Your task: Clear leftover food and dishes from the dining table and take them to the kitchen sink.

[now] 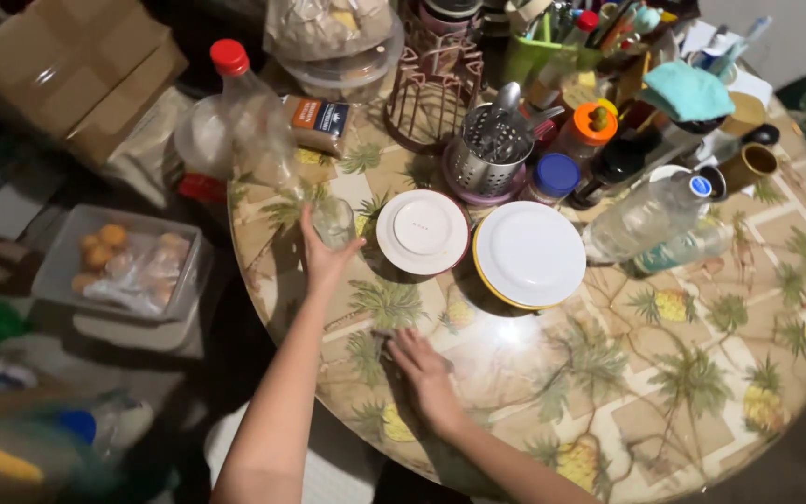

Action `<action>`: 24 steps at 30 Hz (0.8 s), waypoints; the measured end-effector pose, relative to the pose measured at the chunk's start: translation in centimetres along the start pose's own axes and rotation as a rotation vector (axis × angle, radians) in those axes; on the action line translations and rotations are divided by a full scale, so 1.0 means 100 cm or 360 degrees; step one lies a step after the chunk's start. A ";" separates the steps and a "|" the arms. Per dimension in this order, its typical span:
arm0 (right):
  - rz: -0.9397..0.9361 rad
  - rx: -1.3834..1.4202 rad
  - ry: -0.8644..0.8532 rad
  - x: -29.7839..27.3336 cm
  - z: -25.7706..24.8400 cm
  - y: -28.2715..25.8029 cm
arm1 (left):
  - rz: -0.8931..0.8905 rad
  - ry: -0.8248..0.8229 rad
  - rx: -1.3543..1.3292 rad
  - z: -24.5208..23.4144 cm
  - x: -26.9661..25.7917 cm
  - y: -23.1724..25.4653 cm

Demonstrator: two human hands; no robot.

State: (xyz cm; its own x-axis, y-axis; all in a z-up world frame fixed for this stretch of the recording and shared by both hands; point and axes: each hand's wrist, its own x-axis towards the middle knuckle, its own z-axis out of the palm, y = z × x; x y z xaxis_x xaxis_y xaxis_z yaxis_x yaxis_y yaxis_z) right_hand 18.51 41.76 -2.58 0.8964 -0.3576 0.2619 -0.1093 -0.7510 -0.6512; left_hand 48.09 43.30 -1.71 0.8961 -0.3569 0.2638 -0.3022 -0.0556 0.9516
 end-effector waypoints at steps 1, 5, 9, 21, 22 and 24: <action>0.0023 -0.0009 0.0012 0.008 0.012 -0.002 | -0.0003 -0.0026 -0.0009 0.001 0.002 -0.005; -0.0116 -0.0093 -0.0099 0.054 0.057 -0.020 | 0.0007 -0.0106 0.0120 -0.010 0.011 -0.022; -0.0241 -0.0211 -0.0271 0.111 0.085 -0.038 | 0.0084 0.0046 0.0214 -0.054 0.005 0.002; -0.0149 -0.0649 -0.0145 0.292 0.142 -0.039 | 0.0113 0.0037 0.0173 -0.186 -0.014 0.058; -0.0132 -0.0655 -0.0136 0.298 0.142 -0.028 | 0.0116 0.0018 0.0166 -0.189 -0.017 0.052; 0.0165 -0.0768 0.0019 0.310 0.144 -0.005 | 0.0048 -0.0020 -0.0036 -0.195 -0.024 0.040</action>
State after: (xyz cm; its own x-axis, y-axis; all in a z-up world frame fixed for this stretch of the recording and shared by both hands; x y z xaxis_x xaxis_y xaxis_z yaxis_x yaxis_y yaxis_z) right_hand 52.52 39.05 -4.38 0.8657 -0.4481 0.2230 -0.3867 -0.8816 -0.2706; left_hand 51.11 62.13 4.58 0.8825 -0.3700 0.2904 -0.3214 -0.0236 0.9467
